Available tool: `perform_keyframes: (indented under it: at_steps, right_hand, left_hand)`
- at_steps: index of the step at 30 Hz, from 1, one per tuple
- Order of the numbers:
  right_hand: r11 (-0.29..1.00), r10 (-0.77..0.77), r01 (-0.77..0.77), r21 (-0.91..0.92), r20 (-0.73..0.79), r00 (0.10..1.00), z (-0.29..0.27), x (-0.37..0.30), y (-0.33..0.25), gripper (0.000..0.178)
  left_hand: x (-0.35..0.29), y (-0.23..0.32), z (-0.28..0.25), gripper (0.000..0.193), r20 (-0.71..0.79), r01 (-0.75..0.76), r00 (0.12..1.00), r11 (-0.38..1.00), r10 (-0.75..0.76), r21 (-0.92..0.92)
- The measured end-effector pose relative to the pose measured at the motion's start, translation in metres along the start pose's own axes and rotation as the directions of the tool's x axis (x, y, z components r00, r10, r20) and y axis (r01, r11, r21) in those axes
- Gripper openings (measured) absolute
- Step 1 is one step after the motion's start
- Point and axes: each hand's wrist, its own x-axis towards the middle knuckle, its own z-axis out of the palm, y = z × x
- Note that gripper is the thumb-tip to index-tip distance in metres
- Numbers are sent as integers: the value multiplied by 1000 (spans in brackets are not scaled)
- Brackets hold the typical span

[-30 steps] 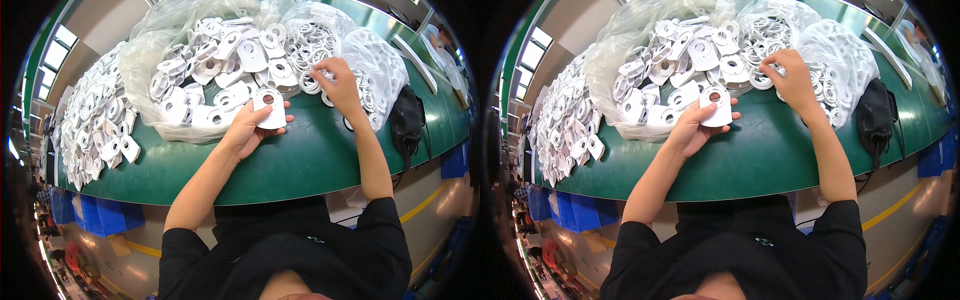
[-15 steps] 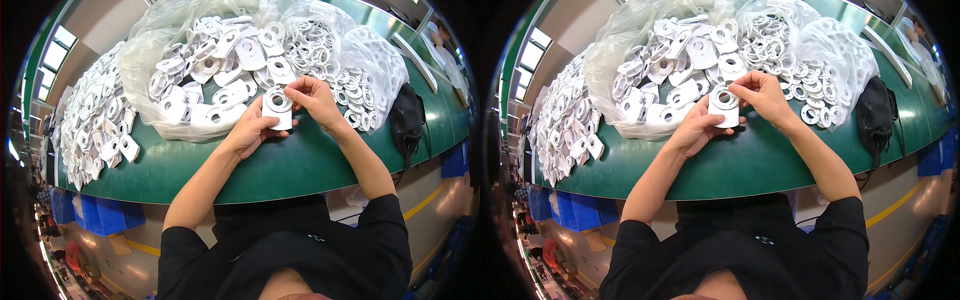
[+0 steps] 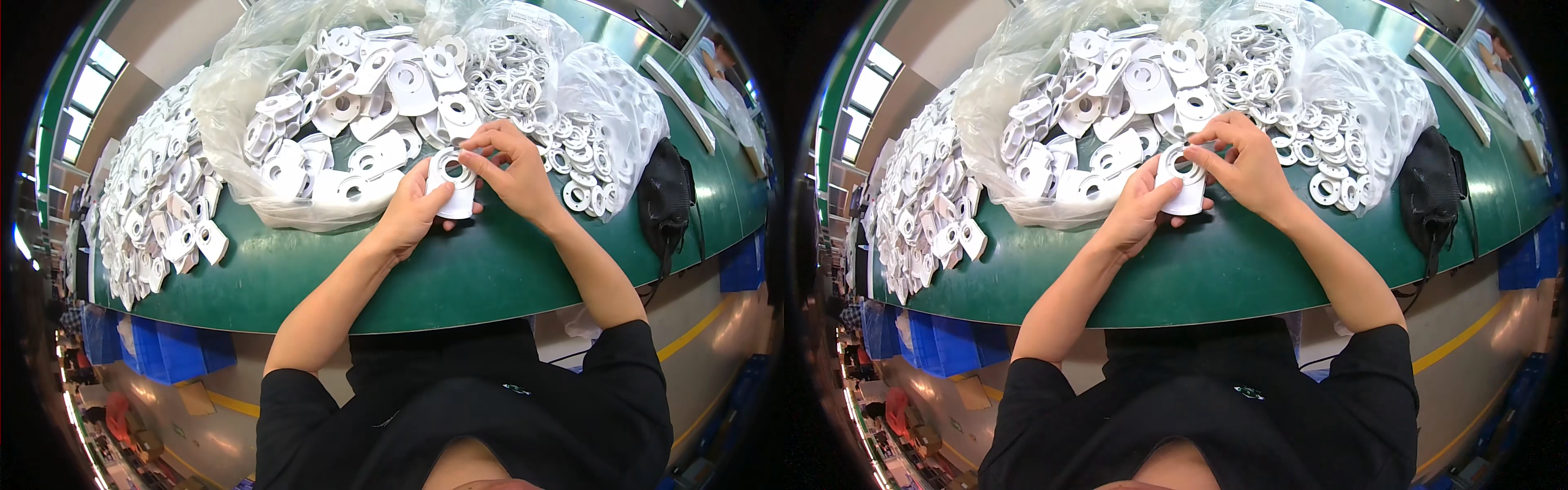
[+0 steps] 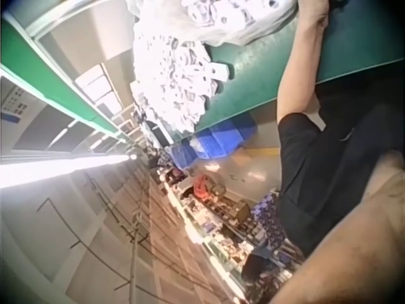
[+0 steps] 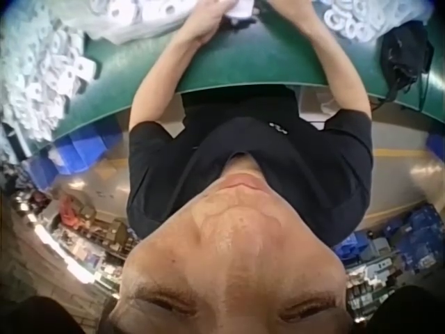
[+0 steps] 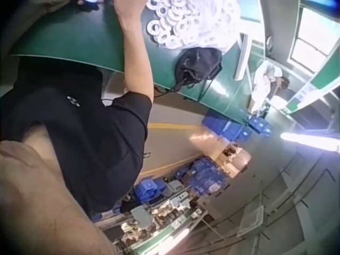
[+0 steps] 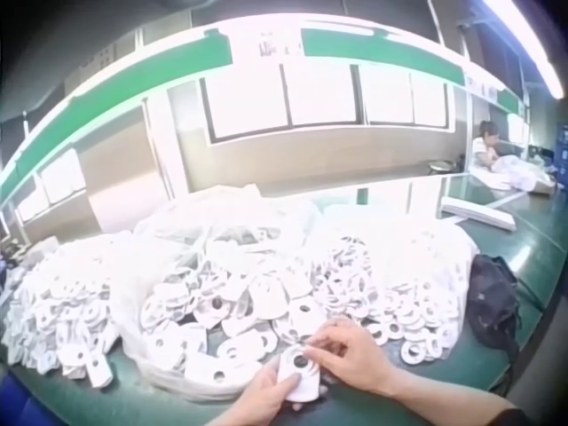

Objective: Assembling small plastic components by inserting green rings into white housings.

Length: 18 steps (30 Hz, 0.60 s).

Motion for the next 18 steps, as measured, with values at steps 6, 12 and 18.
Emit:
perform_keyframes:
  at_steps: [6, 12, 18]
  right_hand:
    - [984, 24, -55, 171, 175, 984, -9, 6, 17, 20]
    - [997, -16, -4, 81, 247, 969, -13, 8, 14, 18]
    - [953, -140, 210, -219, 296, 945, -12, 2, 10, 17]
  left_hand:
    - [-2, -2, 8, 37, 34, -40, 999, 961, 32, 274]
    - [-2, -6, 2, 20, -83, -18, 995, 923, 54, 385]
    - [2, -8, -4, 26, -58, -120, 966, 632, 254, 766]
